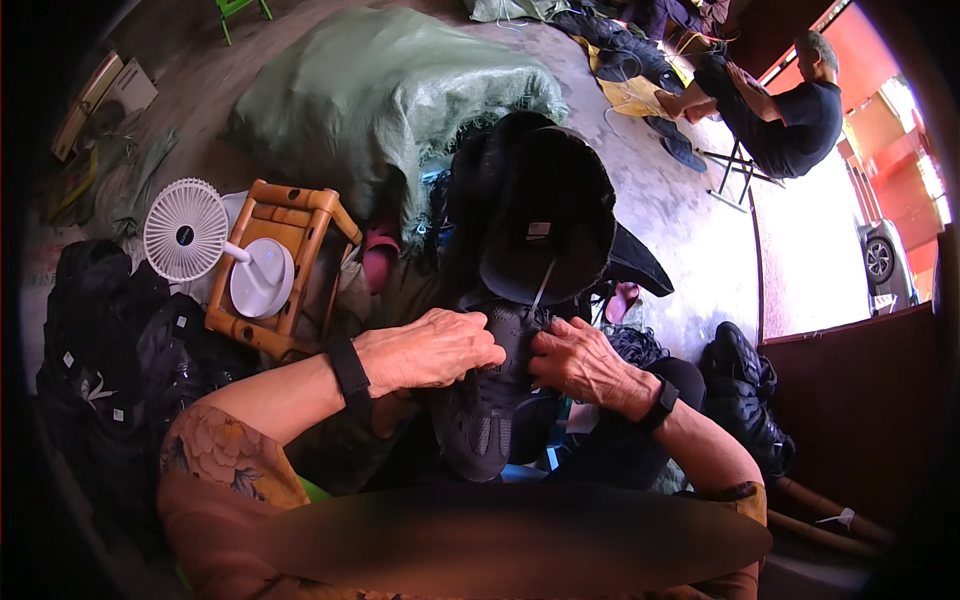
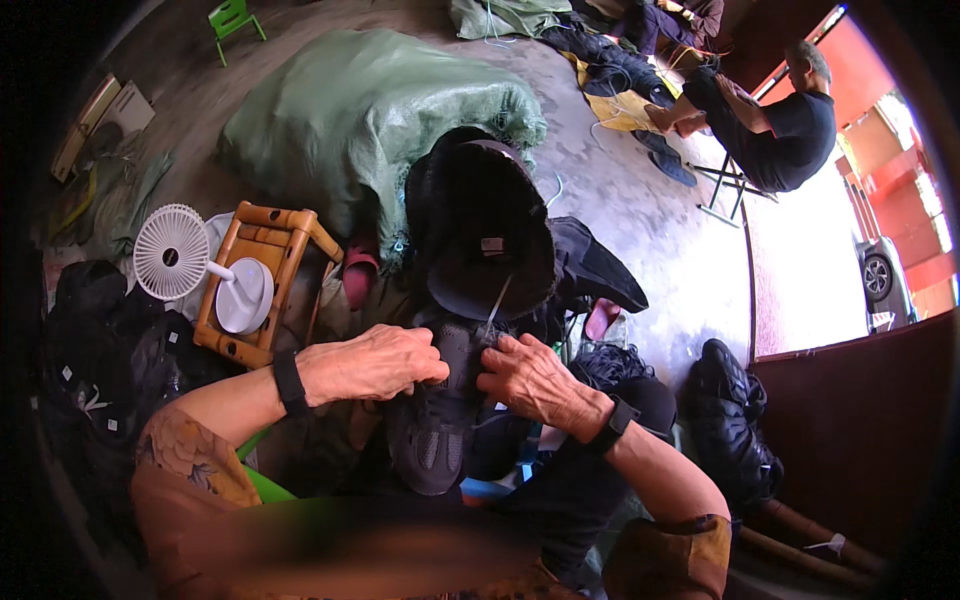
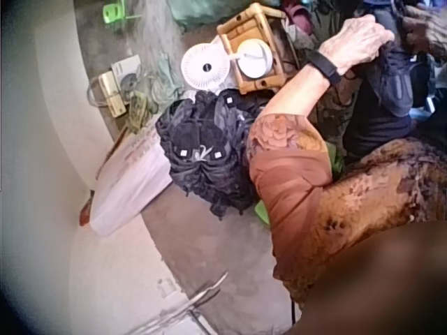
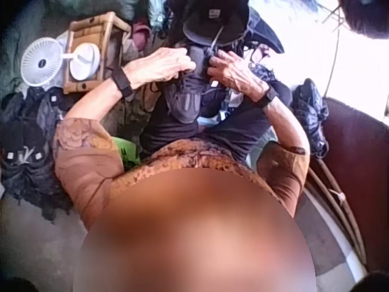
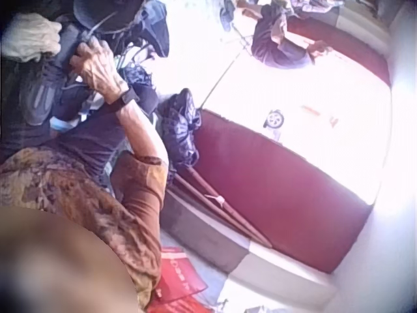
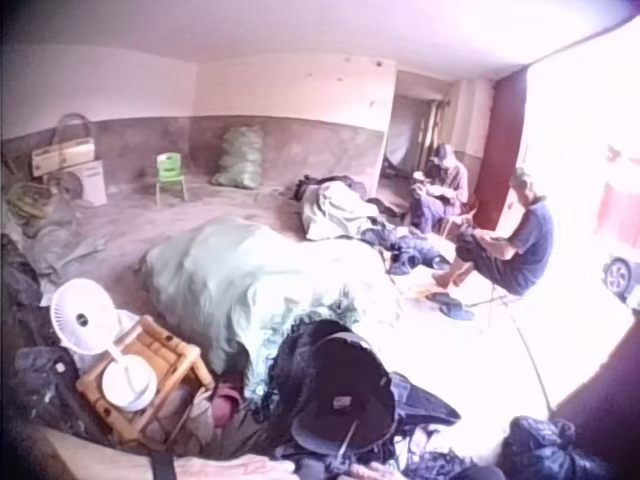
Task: Lace a black athletic shoe or boot by hand.
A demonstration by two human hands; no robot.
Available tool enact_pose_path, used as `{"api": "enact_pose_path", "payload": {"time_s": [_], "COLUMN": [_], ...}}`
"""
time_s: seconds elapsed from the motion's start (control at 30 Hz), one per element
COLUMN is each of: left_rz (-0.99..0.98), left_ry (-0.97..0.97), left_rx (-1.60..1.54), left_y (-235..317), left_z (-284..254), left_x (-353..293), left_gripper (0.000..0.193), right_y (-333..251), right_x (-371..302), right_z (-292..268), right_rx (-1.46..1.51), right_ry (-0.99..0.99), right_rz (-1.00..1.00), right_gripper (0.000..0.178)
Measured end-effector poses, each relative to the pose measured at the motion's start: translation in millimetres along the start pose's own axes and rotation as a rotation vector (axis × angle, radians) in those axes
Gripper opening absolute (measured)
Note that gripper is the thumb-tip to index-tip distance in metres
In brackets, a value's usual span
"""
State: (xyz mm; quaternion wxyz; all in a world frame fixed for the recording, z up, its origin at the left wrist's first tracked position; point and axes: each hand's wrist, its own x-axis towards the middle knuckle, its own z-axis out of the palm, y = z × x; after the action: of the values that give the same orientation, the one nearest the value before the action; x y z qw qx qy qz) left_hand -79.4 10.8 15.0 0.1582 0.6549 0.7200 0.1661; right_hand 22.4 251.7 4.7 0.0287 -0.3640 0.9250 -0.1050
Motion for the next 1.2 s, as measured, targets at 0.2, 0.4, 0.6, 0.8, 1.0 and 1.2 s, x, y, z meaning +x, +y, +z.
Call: {"api": "enact_pose_path", "payload": {"time_s": [0.2,0.4,0.6,0.8,1.0,1.2], "left_rz": [0.021,-0.036,-0.112,-0.189,-0.061,-0.132], "left_ry": [0.011,0.053,0.234,0.377,0.356,0.580], "left_rx": [-0.116,-0.169,-0.353,0.292,0.455,0.157], "left_y": [19,14,23,57,67,73], "left_z": [-2,4,8,27,42,74], "left_x": [2,14,9,17,28,40], "left_gripper": [0.013,0.013,0.015,0.034,0.007,0.019], "right_y": [11,5,-2,-7,-14,-17], "right_x": [-4,-3,-19,-3,-9,-8], "right_z": [25,22,22,23,21,29], "right_rx": [0.278,0.264,1.654,1.581,1.360,1.292], "right_ry": [-0.052,-0.299,0.337,0.487,0.394,0.556], "right_rz": [-0.149,0.208,0.812,0.828,0.618,0.649], "right_gripper": [0.008,0.012,0.027,0.030,0.018,0.010]}}
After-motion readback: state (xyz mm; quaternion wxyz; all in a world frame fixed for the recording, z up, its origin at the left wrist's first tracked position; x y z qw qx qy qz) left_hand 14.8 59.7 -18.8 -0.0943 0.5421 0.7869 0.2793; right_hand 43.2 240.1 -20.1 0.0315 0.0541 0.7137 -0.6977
